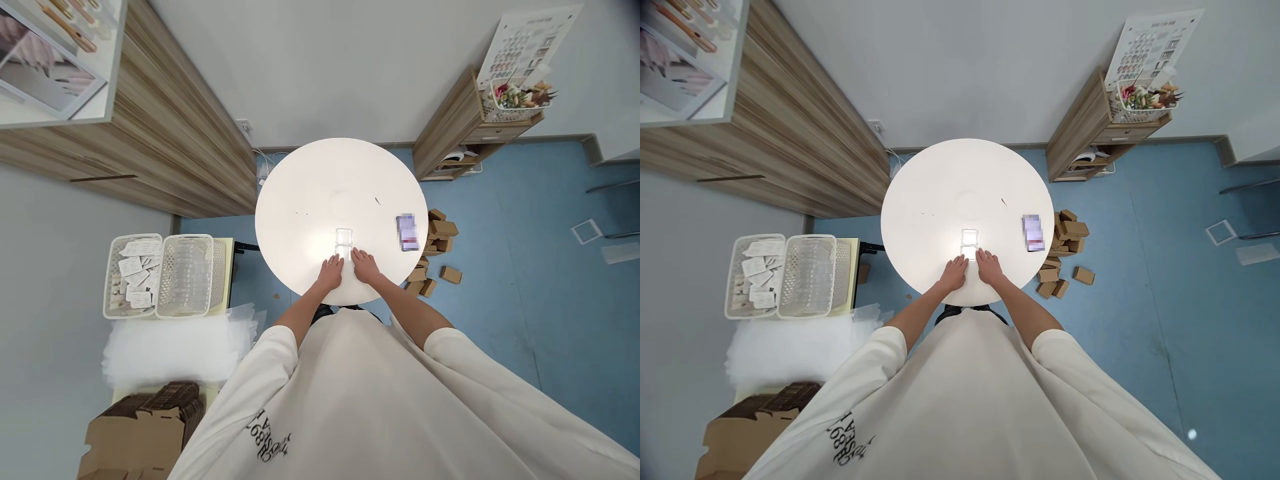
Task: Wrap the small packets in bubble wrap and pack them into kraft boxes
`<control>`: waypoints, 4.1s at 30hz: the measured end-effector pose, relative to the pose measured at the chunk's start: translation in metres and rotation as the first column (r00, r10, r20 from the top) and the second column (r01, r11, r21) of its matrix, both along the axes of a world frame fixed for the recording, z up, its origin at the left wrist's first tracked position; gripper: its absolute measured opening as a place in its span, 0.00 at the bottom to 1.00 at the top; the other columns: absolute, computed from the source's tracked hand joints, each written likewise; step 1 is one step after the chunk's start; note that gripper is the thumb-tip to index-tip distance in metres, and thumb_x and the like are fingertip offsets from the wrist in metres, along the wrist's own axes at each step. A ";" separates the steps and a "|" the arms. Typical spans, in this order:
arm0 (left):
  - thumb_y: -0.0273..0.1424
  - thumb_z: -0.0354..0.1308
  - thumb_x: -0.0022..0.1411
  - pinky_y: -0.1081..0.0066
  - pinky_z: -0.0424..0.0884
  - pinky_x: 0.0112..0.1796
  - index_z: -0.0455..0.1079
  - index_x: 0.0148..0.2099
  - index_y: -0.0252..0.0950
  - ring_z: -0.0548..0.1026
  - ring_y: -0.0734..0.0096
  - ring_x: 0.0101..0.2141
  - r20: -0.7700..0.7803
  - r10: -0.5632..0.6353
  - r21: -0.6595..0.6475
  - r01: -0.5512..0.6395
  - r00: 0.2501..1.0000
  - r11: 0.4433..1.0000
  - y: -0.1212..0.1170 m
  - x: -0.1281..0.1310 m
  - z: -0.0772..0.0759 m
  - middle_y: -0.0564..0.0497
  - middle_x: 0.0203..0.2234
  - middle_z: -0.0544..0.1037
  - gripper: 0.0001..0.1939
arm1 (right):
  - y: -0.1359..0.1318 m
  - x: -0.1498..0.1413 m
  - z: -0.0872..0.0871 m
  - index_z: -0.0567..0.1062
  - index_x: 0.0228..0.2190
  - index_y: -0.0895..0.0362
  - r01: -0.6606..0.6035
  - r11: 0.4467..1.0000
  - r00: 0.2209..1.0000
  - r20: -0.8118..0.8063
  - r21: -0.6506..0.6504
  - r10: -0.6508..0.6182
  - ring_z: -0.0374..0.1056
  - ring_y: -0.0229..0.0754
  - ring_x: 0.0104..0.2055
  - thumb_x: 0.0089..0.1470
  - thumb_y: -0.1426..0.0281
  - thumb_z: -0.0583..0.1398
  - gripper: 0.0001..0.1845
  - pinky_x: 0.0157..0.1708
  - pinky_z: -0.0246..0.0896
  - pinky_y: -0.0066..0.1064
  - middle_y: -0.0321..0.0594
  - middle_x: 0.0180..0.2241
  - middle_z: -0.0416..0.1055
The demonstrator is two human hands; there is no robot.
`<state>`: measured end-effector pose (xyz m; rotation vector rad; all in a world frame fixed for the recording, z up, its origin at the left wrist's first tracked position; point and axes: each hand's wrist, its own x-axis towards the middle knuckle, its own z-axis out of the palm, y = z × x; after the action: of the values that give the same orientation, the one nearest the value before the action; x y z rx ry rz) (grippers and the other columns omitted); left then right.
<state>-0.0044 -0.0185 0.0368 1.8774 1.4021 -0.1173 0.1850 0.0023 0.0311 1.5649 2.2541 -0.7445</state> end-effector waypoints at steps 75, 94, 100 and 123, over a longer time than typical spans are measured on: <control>0.24 0.50 0.66 0.51 0.65 0.52 0.71 0.54 0.33 0.72 0.44 0.52 -0.090 0.874 0.465 -0.756 0.477 0.461 -0.107 -0.638 0.038 0.34 0.51 0.75 0.17 | -0.018 -0.568 0.101 0.68 0.62 0.54 -0.458 0.843 0.771 -0.347 0.281 0.534 0.55 0.57 0.66 0.64 0.72 0.51 0.26 0.61 0.56 0.53 0.49 0.66 0.59; 0.13 0.47 0.58 0.56 0.59 0.49 0.72 0.50 0.32 0.74 0.50 0.45 -0.259 0.599 0.568 -0.383 0.757 0.729 -0.091 -0.677 0.038 0.35 0.44 0.77 0.21 | -0.010 -0.590 0.089 0.69 0.61 0.54 -0.480 0.847 0.766 -0.361 0.228 0.532 0.57 0.55 0.65 0.65 0.71 0.50 0.25 0.60 0.58 0.51 0.48 0.65 0.61; 0.18 0.47 0.64 0.53 0.57 0.54 0.73 0.48 0.36 0.72 0.48 0.49 -0.135 0.635 0.584 -0.457 0.760 0.671 -0.108 -0.661 0.066 0.37 0.43 0.76 0.18 | -0.019 -0.589 0.094 0.70 0.60 0.55 -0.484 0.850 0.760 -0.381 0.209 0.526 0.58 0.54 0.65 0.64 0.72 0.50 0.25 0.60 0.58 0.50 0.49 0.64 0.62; 0.24 0.63 0.54 0.71 0.73 0.34 0.71 0.45 0.36 0.77 0.71 0.30 0.660 0.747 -0.302 -0.882 0.079 0.361 0.020 -0.342 0.093 0.51 0.30 0.79 0.15 | 0.038 -0.385 0.112 0.75 0.39 0.56 0.528 0.728 0.278 -0.722 -0.436 -0.634 0.75 0.43 0.39 0.49 0.62 0.62 0.15 0.40 0.70 0.35 0.42 0.36 0.78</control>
<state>-0.3461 0.0011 0.1299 0.6958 1.6488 1.2712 -0.1997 0.0404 0.1426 2.3540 1.9370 -2.2582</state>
